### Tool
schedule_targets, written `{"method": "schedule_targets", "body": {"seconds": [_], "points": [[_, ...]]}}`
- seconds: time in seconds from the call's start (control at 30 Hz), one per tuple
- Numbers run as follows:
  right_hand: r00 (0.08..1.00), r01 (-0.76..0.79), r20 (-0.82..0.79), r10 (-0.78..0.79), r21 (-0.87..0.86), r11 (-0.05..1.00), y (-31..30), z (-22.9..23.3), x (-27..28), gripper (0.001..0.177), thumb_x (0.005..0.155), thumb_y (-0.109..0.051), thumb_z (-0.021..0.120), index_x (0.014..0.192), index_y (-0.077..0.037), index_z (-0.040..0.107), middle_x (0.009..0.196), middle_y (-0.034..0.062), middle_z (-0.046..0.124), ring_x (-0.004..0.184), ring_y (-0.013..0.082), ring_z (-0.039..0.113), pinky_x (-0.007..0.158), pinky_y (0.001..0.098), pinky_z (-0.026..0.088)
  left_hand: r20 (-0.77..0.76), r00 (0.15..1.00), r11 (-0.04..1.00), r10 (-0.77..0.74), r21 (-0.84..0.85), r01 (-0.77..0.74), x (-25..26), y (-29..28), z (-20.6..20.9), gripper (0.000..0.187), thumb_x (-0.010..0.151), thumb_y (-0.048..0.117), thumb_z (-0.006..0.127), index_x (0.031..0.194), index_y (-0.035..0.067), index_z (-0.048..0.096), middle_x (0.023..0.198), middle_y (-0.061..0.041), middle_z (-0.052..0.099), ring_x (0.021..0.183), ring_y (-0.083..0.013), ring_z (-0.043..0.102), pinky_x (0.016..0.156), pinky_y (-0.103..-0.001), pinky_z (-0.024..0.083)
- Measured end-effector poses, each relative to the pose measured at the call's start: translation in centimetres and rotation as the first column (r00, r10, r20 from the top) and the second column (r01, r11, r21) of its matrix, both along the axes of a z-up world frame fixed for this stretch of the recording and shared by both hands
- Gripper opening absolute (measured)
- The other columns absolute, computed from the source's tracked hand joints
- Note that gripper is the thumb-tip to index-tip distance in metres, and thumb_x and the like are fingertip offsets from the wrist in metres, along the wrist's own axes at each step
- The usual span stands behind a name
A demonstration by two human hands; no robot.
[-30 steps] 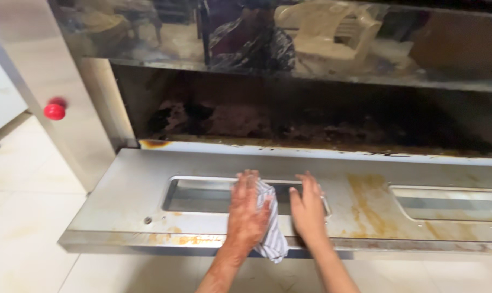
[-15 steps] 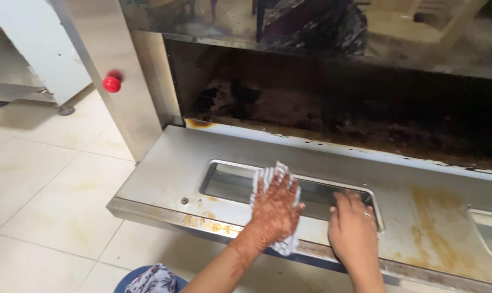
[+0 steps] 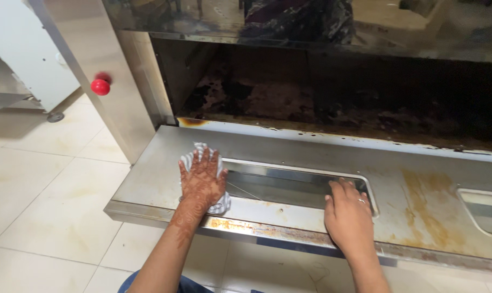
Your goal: The person wipes the lower metal panel and glass window of a commercial oven door using a striped cloth. They repeatedly rub the surface and edges, then wipe the upper glass panel and side frame.
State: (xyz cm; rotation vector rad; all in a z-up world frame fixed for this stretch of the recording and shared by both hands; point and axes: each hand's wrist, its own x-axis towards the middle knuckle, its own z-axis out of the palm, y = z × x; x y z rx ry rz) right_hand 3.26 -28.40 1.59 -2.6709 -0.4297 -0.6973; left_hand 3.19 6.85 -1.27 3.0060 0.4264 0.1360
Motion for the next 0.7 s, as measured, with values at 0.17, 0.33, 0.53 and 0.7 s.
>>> {"method": "schedule_targets", "body": {"seconds": [0.17, 0.33, 0.53, 0.7], "points": [[1.0, 0.001, -0.008, -0.001, 0.008, 1.0, 0.0, 0.3, -0.4, 0.039, 0.093, -0.021, 0.057, 0.128, -0.005, 0.063, 0.139, 0.0183, 0.061, 0.133, 0.0382, 0.054, 0.111, 0.0561, 0.04, 0.168, 0.986, 0.995, 0.005, 0.093, -0.021, 0.6, 0.0, -2.8, 0.073, 0.102, 0.05, 0.023, 0.161, 0.007, 0.021, 0.17, -0.017, 0.013, 0.156, -0.0348, 0.009, 0.125, -0.051, 0.0], [1.0, 0.014, -0.002, -0.014, -0.004, 1.0, 0.2, 0.5, -0.6, 0.039, 0.092, -0.019, 0.058, 0.128, -0.005, 0.063, 0.139, 0.0184, 0.061, 0.133, 0.0374, 0.053, 0.11, 0.0566, 0.04, 0.167, 0.984, 0.994, -0.063, 0.101, 0.047, -1.4, -4.5, -3.3, 0.073, 0.102, 0.048, 0.019, 0.16, 0.004, 0.013, 0.168, -0.018, 0.008, 0.154, -0.036, 0.004, 0.122, -0.048, -0.003], [1.0, 0.023, 0.013, -0.023, -0.008, 1.0, 0.3, 0.6, -0.8, 0.037, 0.092, -0.018, 0.057, 0.125, -0.004, 0.064, 0.137, 0.0186, 0.062, 0.131, 0.0376, 0.055, 0.108, 0.0563, 0.042, 0.047, 0.978, 0.978, -0.203, 0.065, 0.2, -3.3, -14.3, -1.1, 0.074, 0.1, 0.044, 0.023, 0.159, 0.001, 0.012, 0.166, -0.019, 0.009, 0.154, -0.0335, 0.005, 0.124, -0.043, -0.001], [1.0, 0.002, 0.004, -0.003, 0.259, 0.966, -0.9, -0.9, -0.4, 0.036, 0.096, -0.012, 0.054, 0.13, -0.002, 0.062, 0.134, 0.0204, 0.064, 0.123, 0.0397, 0.06, 0.108, 0.0501, 0.044, 0.24, 0.891, 0.908, -0.385, -0.073, 0.412, -3.2, -22.8, -0.4, 0.073, 0.097, 0.033, 0.039, 0.156, -0.009, 0.026, 0.164, -0.028, 0.023, 0.155, -0.0394, 0.015, 0.125, -0.05, 0.003]]}}
